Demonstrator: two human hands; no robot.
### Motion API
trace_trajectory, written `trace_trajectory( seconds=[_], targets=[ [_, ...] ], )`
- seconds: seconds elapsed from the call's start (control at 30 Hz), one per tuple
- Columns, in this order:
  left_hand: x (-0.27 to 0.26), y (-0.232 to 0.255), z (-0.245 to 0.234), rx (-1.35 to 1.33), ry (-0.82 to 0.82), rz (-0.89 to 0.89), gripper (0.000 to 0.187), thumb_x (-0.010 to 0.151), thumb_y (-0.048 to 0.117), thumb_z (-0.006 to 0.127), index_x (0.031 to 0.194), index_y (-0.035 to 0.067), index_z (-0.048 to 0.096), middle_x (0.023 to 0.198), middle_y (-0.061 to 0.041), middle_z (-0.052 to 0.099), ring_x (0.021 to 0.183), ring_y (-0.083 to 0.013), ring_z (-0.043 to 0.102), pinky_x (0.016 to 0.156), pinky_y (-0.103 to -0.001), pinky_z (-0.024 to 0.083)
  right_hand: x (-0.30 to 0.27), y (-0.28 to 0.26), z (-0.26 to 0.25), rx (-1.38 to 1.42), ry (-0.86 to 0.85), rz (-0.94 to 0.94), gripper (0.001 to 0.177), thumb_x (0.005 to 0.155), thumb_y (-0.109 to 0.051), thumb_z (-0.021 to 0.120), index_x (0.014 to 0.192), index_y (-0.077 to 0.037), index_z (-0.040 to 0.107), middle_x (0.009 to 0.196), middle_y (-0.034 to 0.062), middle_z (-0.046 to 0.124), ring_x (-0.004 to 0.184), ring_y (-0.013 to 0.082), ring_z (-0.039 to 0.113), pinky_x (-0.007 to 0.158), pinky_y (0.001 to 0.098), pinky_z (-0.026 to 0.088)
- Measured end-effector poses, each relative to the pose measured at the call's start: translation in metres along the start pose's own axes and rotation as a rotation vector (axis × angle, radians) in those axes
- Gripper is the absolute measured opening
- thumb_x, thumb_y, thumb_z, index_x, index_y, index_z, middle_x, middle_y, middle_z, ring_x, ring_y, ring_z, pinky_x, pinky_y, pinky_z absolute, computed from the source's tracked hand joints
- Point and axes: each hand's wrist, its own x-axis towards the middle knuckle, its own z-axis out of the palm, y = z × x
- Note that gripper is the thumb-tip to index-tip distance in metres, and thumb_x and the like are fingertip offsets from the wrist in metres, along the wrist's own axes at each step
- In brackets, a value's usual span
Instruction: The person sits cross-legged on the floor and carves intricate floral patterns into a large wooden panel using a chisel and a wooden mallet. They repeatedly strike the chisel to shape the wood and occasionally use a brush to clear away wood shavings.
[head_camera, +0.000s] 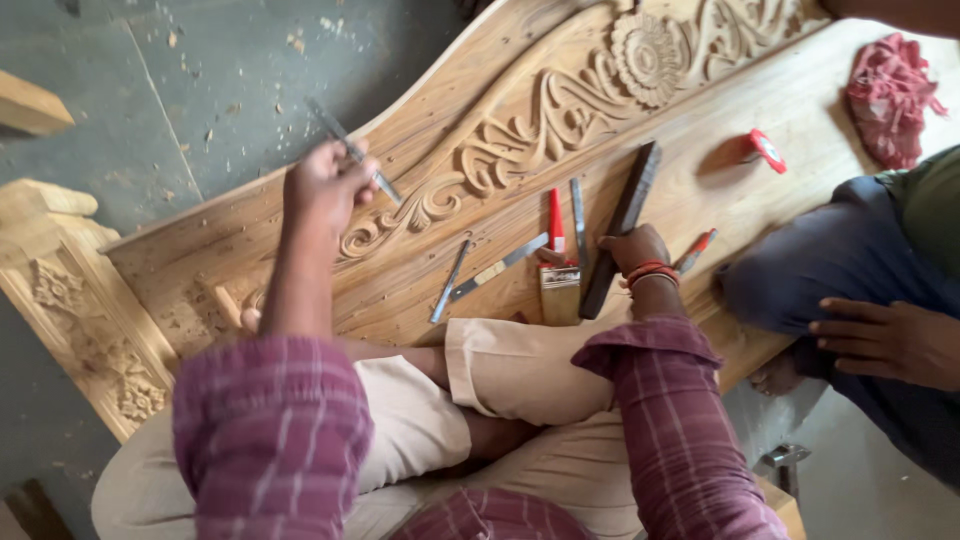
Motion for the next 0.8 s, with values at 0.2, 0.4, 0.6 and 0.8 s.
trace_trajectory(
  seconds=[0.2, 0.4, 0.6, 0.8],
  targets=[
    [0.055, 0.035, 0.019, 0.467, -0.344, 0.392, 0.021, 0.093, 0.018, 0.075, 0.113, 0.012, 0.073, 0.108, -0.004, 0.076, 0.089, -0.0081, 0.071, 0.078, -0.026, 0.059, 0.004, -0.007, -0.014, 0.594, 0.034, 0.09, 0.043, 0.081, -0.038, 0.072, 0.097, 0.001, 0.065, 0.078, 0.0107, 0.065, 0.065, 0.0256, 0.066, 0.059, 0.0428, 0.056],
    [0.107, 0.016, 0.053, 0.836, -0.531, 0.393, 0.026, 0.094, 0.026, 0.075, 0.119, 0.023, 0.074, 0.103, 0.0, 0.077, 0.086, -0.0184, 0.072, 0.084, -0.039, 0.058, -0.003, -0.017, -0.04, 1.281, -0.197, 0.065, 0.031, 0.09, -0.033, 0.058, 0.102, -0.005, 0.062, 0.079, 0.0124, 0.064, 0.062, 0.0223, 0.062, 0.059, 0.0348, 0.055],
    [0.128, 0.011, 0.058, 0.812, -0.651, 0.505, 0.027, 0.087, 0.024, 0.081, 0.114, 0.025, 0.078, 0.103, 0.002, 0.079, 0.09, -0.016, 0.073, 0.087, -0.038, 0.057, -0.055, -0.056, -0.062, 1.453, -0.3, -0.169, 0.027, 0.101, -0.022, 0.065, 0.116, 0.0, 0.059, 0.095, 0.0139, 0.065, 0.074, 0.0217, 0.065, 0.069, 0.0335, 0.056],
    [0.135, 0.013, 0.062, 0.856, -0.652, 0.359, 0.029, 0.087, 0.029, 0.081, 0.116, 0.028, 0.077, 0.106, 0.001, 0.076, 0.094, -0.0176, 0.07, 0.085, -0.038, 0.056, -0.113, -0.115, -0.074, 1.091, -0.265, -0.371, 0.036, 0.087, 0.001, 0.062, 0.123, 0.001, 0.055, 0.102, 0.0125, 0.068, 0.076, 0.0188, 0.069, 0.072, 0.0315, 0.06]
  ],
)
